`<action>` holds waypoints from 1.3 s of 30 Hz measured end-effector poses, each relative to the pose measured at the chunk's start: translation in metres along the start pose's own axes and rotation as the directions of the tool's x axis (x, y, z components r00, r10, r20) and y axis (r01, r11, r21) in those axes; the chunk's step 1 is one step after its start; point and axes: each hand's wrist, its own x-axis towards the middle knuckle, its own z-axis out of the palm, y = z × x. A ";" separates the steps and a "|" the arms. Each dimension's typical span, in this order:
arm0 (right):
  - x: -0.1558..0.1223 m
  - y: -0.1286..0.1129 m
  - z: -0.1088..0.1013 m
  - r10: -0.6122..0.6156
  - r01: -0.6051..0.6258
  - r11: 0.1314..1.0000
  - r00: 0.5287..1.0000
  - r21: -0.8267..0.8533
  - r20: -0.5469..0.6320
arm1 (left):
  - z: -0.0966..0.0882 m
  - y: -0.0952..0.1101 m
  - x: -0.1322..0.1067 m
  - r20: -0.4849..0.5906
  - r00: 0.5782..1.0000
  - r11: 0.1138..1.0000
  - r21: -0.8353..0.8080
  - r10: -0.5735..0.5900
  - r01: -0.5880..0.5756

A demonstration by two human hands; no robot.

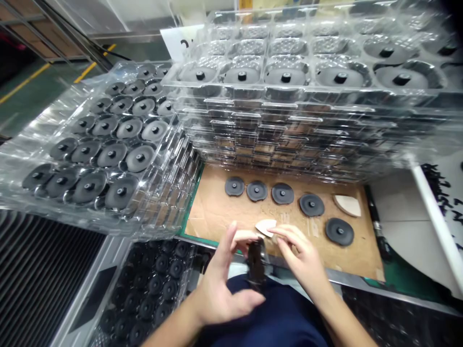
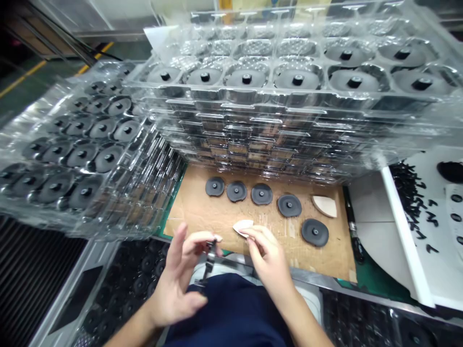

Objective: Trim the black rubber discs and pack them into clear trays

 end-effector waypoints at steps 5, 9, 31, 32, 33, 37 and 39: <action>-0.021 -0.004 -0.004 0.030 -0.033 0.998 0.998 -0.057 -0.049 | -0.004 0.005 0.001 0.181 0.960 0.794 0.541 0.212 -0.277; -0.031 -0.019 -0.019 -0.051 0.048 0.996 0.998 -0.082 -0.038 | 0.001 0.012 -0.004 0.141 0.983 0.802 0.570 0.121 -0.180; -0.049 -0.084 -0.070 0.093 -0.446 0.738 0.810 0.506 0.579 | 0.036 0.029 -0.026 0.288 0.904 0.940 0.224 -0.315 0.256; -0.050 -0.083 -0.071 0.091 -0.464 0.713 0.804 0.525 0.588 | 0.037 0.030 -0.025 0.304 0.892 0.936 0.216 -0.335 0.278; -0.051 -0.083 -0.071 0.090 -0.480 0.691 0.800 0.541 0.594 | 0.037 0.030 -0.024 0.314 0.883 0.932 0.215 -0.349 0.292; -0.053 -0.082 -0.070 0.092 -0.535 0.597 0.785 0.597 0.612 | 0.038 0.033 -0.021 0.332 0.863 0.918 0.254 -0.380 0.306; -0.055 -0.081 -0.068 0.074 -0.562 0.546 0.771 0.621 0.632 | 0.038 0.032 -0.021 0.347 0.854 0.915 0.256 -0.388 0.311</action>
